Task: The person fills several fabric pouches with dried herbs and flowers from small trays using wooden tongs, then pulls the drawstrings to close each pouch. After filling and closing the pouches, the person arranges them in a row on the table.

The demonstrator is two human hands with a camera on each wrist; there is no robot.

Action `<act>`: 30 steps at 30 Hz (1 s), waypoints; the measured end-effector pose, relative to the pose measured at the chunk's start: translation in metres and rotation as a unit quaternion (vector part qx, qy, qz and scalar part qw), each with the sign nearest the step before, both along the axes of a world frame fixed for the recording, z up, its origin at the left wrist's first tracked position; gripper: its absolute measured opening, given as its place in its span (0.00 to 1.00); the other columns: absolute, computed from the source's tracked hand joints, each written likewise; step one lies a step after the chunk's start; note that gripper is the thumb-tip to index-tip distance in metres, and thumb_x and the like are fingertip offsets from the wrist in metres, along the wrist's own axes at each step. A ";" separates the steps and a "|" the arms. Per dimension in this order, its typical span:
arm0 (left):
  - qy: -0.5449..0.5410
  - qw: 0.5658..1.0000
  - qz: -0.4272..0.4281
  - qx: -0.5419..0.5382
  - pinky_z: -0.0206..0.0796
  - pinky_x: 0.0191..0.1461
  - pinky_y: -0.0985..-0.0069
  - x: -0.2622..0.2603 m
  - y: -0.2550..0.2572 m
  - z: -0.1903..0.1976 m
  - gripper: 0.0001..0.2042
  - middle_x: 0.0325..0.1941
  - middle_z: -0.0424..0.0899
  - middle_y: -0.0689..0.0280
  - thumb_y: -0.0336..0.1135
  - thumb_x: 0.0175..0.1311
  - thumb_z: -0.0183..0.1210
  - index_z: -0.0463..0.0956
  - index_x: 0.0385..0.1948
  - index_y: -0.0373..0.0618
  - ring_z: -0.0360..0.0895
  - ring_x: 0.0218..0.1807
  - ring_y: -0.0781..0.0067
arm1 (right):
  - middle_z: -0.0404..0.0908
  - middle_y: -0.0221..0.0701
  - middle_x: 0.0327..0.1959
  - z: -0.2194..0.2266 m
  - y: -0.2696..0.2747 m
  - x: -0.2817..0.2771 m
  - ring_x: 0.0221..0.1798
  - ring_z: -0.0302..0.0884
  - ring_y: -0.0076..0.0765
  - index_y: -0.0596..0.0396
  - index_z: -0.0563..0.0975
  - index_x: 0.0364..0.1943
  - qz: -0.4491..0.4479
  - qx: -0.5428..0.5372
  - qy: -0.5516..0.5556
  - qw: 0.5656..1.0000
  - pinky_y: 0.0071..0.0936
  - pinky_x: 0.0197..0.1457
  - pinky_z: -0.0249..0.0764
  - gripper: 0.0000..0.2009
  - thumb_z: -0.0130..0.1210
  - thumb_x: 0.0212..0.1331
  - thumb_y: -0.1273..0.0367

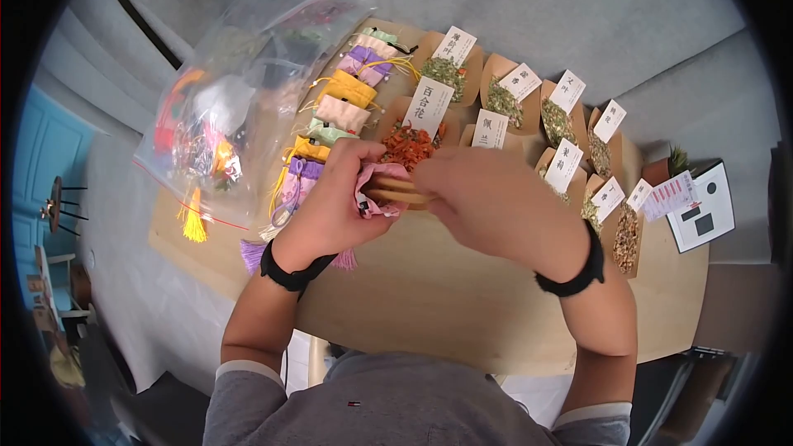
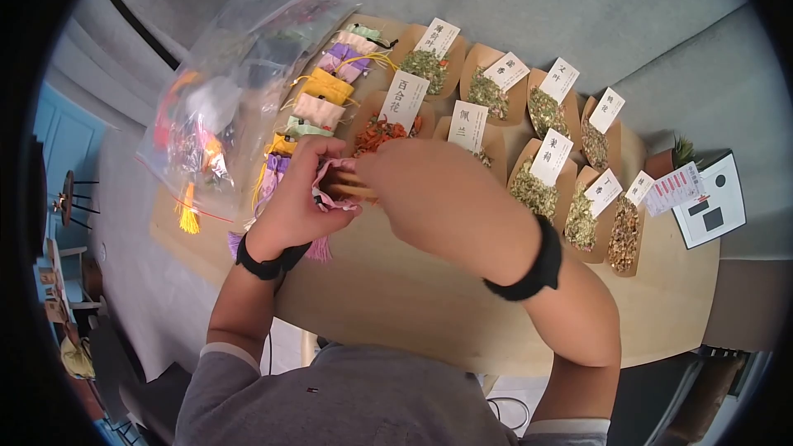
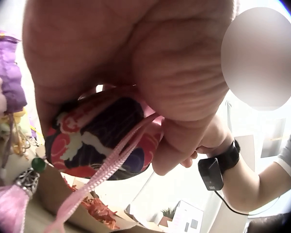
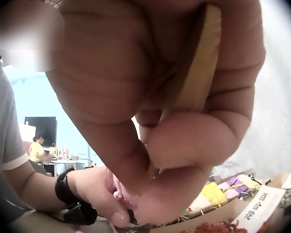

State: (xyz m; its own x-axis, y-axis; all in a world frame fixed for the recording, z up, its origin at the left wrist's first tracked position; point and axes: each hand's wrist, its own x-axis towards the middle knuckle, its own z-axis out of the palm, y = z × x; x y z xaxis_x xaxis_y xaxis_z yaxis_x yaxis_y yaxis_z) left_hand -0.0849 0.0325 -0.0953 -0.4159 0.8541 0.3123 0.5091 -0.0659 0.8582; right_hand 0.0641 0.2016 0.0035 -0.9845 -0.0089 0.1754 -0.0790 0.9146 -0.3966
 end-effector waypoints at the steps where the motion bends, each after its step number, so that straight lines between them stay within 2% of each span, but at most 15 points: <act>1: -0.001 1.000 0.001 0.000 0.69 0.59 0.69 0.001 0.001 0.001 0.33 0.51 0.67 0.58 0.23 0.48 0.74 0.65 0.58 0.40 0.73 0.55 0.62 | 0.79 0.39 0.32 0.011 0.002 0.001 0.38 0.80 0.52 0.55 0.76 0.34 0.001 0.000 -0.001 1.000 0.46 0.40 0.74 0.05 0.60 0.55 0.74; 3: -0.009 1.000 0.017 -0.005 0.68 0.59 0.69 0.002 0.001 0.004 0.34 0.51 0.67 0.58 0.23 0.47 0.74 0.65 0.57 0.41 0.72 0.55 0.61 | 0.79 0.39 0.33 0.044 0.006 0.001 0.39 0.80 0.52 0.55 0.76 0.34 -0.055 0.010 -0.133 0.990 0.47 0.42 0.74 0.05 0.60 0.55 0.73; 4: -0.009 1.000 0.018 -0.005 0.68 0.59 0.69 0.001 0.000 0.003 0.34 0.51 0.67 0.58 0.23 0.47 0.74 0.65 0.57 0.41 0.72 0.55 0.61 | 0.79 0.39 0.33 0.038 0.006 -0.001 0.39 0.80 0.52 0.55 0.76 0.34 -0.054 0.010 -0.133 0.990 0.47 0.42 0.74 0.05 0.60 0.55 0.73; 6: 0.049 0.998 0.021 -0.014 0.69 0.59 0.73 0.000 0.000 -0.001 0.38 0.56 0.67 0.62 0.23 0.44 0.74 0.64 0.61 0.43 0.72 0.55 0.68 | 0.78 0.40 0.31 0.018 0.006 0.000 0.36 0.80 0.51 0.56 0.76 0.34 -0.003 0.048 -0.026 0.998 0.45 0.39 0.74 0.06 0.61 0.54 0.74; 7: 0.050 0.999 0.016 -0.013 0.69 0.59 0.73 0.000 0.002 -0.005 0.38 0.56 0.67 0.62 0.23 0.44 0.74 0.64 0.61 0.43 0.72 0.55 0.68 | 0.78 0.40 0.31 0.015 0.007 0.002 0.36 0.80 0.51 0.56 0.76 0.34 -0.008 0.049 -0.026 0.998 0.45 0.39 0.74 0.06 0.61 0.54 0.74; 9: -0.147 0.989 -0.015 0.017 0.69 0.59 0.73 0.001 0.002 -0.017 0.39 0.57 0.67 0.62 0.23 0.44 0.74 0.64 0.62 0.42 0.72 0.56 0.70 | 0.79 0.40 0.32 0.011 0.008 0.006 0.34 0.79 0.51 0.57 0.77 0.35 0.009 -0.041 -0.001 0.999 0.43 0.39 0.74 0.07 0.63 0.53 0.75; 10: -0.151 0.988 -0.011 0.017 0.69 0.59 0.73 0.000 -0.001 -0.015 0.39 0.57 0.67 0.62 0.23 0.44 0.74 0.64 0.62 0.42 0.72 0.56 0.70 | 0.79 0.40 0.32 0.018 0.010 0.009 0.34 0.79 0.51 0.57 0.77 0.35 0.013 -0.041 -0.005 0.999 0.43 0.39 0.74 0.07 0.63 0.53 0.75; 12: 0.044 0.998 0.038 -0.017 0.69 0.60 0.74 -0.006 -0.004 -0.006 0.39 0.59 0.68 0.62 0.23 0.44 0.74 0.63 0.62 0.41 0.72 0.58 0.70 | 0.80 0.40 0.33 0.041 0.022 0.018 0.37 0.80 0.52 0.58 0.78 0.37 -0.070 -0.066 -0.053 0.994 0.43 0.41 0.75 0.09 0.64 0.53 0.74; 13: 0.045 0.998 0.040 -0.017 0.69 0.60 0.74 -0.007 -0.006 -0.006 0.39 0.59 0.68 0.62 0.23 0.44 0.74 0.63 0.62 0.41 0.72 0.58 0.70 | 0.81 0.39 0.35 0.044 0.024 0.021 0.40 0.80 0.52 0.58 0.78 0.38 -0.133 -0.089 -0.106 0.981 0.43 0.43 0.75 0.10 0.65 0.54 0.73; 14: 0.036 0.998 0.041 -0.028 0.68 0.61 0.73 -0.008 -0.006 -0.006 0.39 0.59 0.68 0.62 0.24 0.45 0.74 0.63 0.63 0.41 0.72 0.59 0.70 | 0.81 0.39 0.35 0.034 0.027 0.025 0.40 0.80 0.52 0.58 0.78 0.38 -0.134 -0.090 -0.105 0.981 0.43 0.43 0.75 0.10 0.65 0.54 0.73; 16: 0.028 0.998 0.036 -0.039 0.68 0.62 0.73 -0.008 -0.005 -0.006 0.39 0.59 0.68 0.62 0.24 0.45 0.74 0.63 0.63 0.41 0.72 0.60 0.70 | 0.81 0.39 0.36 -0.002 0.036 0.033 0.39 0.80 0.52 0.57 0.78 0.39 -0.088 0.030 -0.084 0.992 0.43 0.41 0.76 0.09 0.63 0.55 0.74; 19: 0.044 0.998 0.038 -0.032 0.67 0.64 0.71 -0.007 -0.005 -0.007 0.40 0.60 0.68 0.61 0.25 0.44 0.74 0.63 0.64 0.42 0.71 0.61 0.68 | 0.78 0.42 0.34 -0.031 0.026 0.035 0.39 0.80 0.57 0.58 0.76 0.35 -0.087 0.000 -0.073 0.994 0.49 0.42 0.76 0.05 0.58 0.55 0.75; 21: 0.011 0.999 0.037 -0.009 0.66 0.63 0.68 -0.006 -0.003 -0.006 0.40 0.57 0.65 0.56 0.25 0.43 0.74 0.63 0.62 0.41 0.70 0.59 0.59 | 0.78 0.42 0.35 -0.039 0.021 0.031 0.38 0.81 0.57 0.58 0.76 0.36 -0.093 0.011 -0.081 0.992 0.49 0.41 0.77 0.05 0.57 0.55 0.75; 25: 0.029 0.999 0.038 -0.023 0.66 0.64 0.67 -0.007 -0.003 -0.005 0.40 0.58 0.65 0.55 0.25 0.43 0.74 0.63 0.63 0.40 0.71 0.60 0.59 | 0.79 0.43 0.36 -0.054 0.014 0.025 0.37 0.82 0.57 0.60 0.76 0.37 -0.116 0.064 -0.103 0.986 0.49 0.40 0.78 0.06 0.55 0.55 0.78; 30: 0.070 0.996 0.040 -0.027 0.68 0.63 0.68 -0.008 -0.004 -0.008 0.40 0.59 0.64 0.55 0.24 0.44 0.74 0.62 0.63 0.39 0.71 0.58 0.59 | 0.80 0.43 0.36 -0.061 0.017 0.024 0.38 0.83 0.57 0.60 0.76 0.38 -0.108 0.057 -0.103 0.987 0.48 0.41 0.78 0.07 0.54 0.55 0.78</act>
